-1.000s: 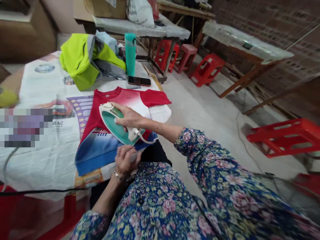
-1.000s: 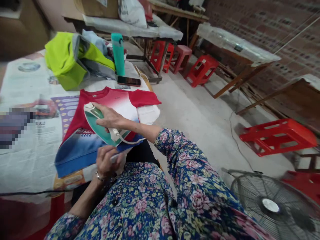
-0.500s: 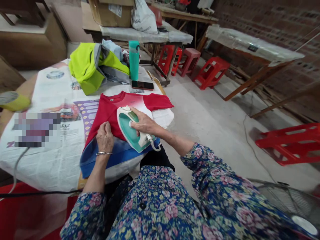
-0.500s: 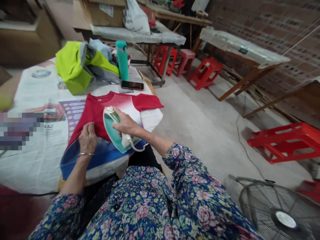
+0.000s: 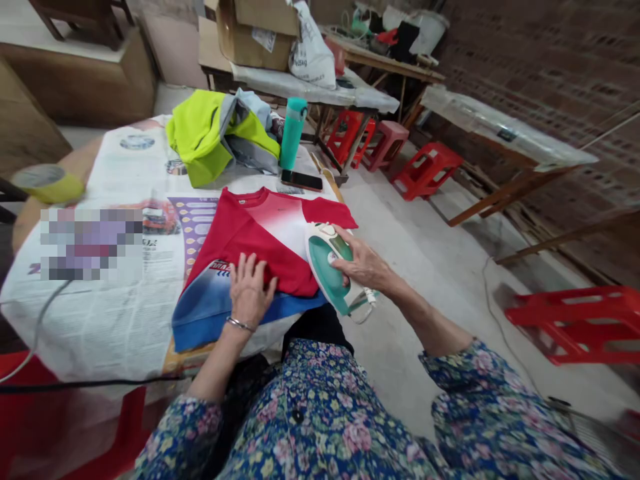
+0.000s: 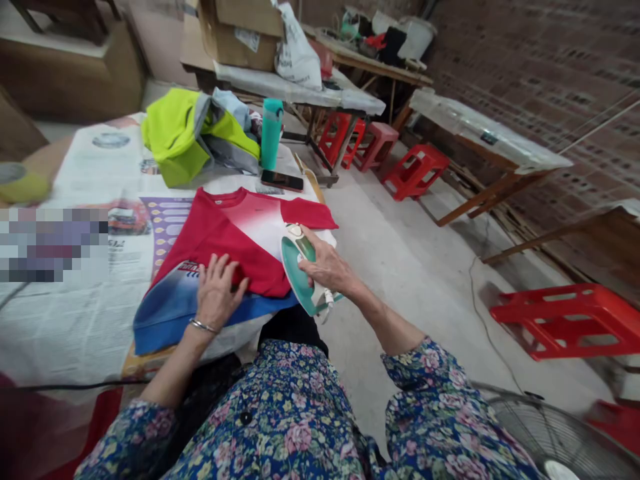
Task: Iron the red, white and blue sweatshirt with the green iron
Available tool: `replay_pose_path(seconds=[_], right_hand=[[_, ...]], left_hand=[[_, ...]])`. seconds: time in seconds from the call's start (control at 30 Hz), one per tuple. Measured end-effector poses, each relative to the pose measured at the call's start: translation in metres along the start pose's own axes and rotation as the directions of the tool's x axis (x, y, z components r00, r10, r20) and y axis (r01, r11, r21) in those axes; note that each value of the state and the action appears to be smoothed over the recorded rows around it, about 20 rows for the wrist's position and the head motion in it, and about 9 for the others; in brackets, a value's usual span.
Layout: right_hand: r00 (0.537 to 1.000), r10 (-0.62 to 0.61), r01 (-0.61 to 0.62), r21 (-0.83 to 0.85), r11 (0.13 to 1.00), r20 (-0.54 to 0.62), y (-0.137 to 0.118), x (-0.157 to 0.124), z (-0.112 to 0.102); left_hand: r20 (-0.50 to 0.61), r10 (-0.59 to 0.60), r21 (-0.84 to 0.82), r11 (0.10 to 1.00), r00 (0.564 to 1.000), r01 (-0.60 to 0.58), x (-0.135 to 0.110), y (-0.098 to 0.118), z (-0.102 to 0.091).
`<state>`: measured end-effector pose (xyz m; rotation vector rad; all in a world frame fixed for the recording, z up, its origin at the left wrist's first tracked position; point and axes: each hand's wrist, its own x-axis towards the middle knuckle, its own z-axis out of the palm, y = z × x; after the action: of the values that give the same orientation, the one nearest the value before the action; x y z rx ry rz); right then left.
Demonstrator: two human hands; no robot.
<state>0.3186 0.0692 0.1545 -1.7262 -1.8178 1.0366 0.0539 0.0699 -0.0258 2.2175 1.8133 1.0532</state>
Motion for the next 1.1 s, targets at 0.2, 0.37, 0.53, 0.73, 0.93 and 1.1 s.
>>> replay_pose_path(seconds=[0.2,0.37,0.53,0.73,0.93,1.1], right_hand=[[0.947,-0.288,0.28,0.07,0.957,0.144,-0.043,0.052,0.018],[0.824,-0.448,0.415,0.167,0.894,0.347,-0.072,0.121,0.057],[0.854,-0.356,0.347,0.094,0.933,0.379,-0.094,0.165,0.084],[0.947,-0.281,0.28,0.028,0.96,0.158,-0.1,0.19,0.095],[0.947,-0.241,0.22,0.118,0.968,0.212,-0.101,0.174,0.092],[0.888,-0.208,0.168,0.131,0.977,0.41,-0.11,0.131,0.088]], left_hand=[[0.031,0.295,-0.028,0.955,0.955,-0.294,-0.051,0.031,0.012],[0.031,0.371,-0.052,0.928,0.928,-0.369,-0.061,0.034,0.01],[0.031,0.352,-0.1,0.932,0.936,-0.347,-0.062,0.037,0.011],[0.016,0.34,-0.147,0.931,0.94,-0.334,-0.063,0.042,0.013],[0.037,0.344,-0.119,0.934,0.938,-0.337,-0.062,0.044,0.011],[-0.001,0.43,-0.131,0.895,0.903,-0.426,-0.061,0.044,0.003]])
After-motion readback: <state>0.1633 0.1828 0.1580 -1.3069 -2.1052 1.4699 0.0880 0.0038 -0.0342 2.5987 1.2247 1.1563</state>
